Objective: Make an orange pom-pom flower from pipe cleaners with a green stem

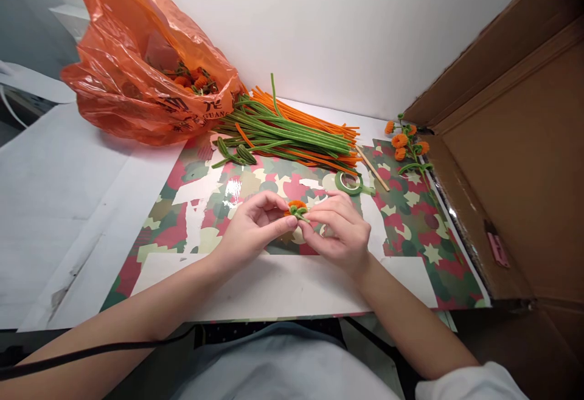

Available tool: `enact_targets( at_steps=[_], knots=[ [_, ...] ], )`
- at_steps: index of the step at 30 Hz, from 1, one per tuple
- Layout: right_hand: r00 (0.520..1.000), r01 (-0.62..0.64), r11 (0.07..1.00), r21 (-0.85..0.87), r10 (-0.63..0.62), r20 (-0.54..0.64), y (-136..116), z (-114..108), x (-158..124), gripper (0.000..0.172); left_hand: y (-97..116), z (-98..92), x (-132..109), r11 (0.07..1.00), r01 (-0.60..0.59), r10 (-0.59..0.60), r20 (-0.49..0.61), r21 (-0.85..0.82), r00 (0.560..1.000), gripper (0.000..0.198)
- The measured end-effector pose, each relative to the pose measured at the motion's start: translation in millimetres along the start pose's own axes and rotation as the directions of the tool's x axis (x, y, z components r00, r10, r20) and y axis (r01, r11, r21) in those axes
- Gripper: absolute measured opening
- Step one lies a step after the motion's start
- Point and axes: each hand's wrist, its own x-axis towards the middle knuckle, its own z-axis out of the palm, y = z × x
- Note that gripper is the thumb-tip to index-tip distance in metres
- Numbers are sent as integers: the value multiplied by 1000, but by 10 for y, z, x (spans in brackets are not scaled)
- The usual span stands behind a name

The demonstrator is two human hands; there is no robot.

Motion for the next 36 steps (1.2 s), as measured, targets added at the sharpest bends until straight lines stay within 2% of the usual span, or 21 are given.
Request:
enact_targets(
  at_steps=[4,7,10,19,31,33,36],
  knots=[
    [986,-168,978,123,166,23,13,-48,49,3,-13,-14,19,993,90,-89,10,-81,996,28],
    [970,-230,951,205,207,125,41,-74,70,9,-14,-17,24,983,141,-139,24,-122,990,26],
    [969,-206,951,233,164,187,70,-76,67,9,-17,-18,21,979,160,-154,51,-126,987,26],
    [975,-53,983,175,13,224,103,-48,23,9,28,17,1,996,90,-89,45,-3,995,28],
    [965,-86,971,222,26,259,125,-32,10,9,22,14,6,998,60,-60,58,-6,997,22],
    [968,-84,970,227,25,251,124,-37,14,9,15,-1,5,1000,31,-31,79,6,996,20],
    [975,-72,972,224,22,219,118,-52,20,11,12,-36,-7,994,-80,73,86,77,994,18]
  ],
)
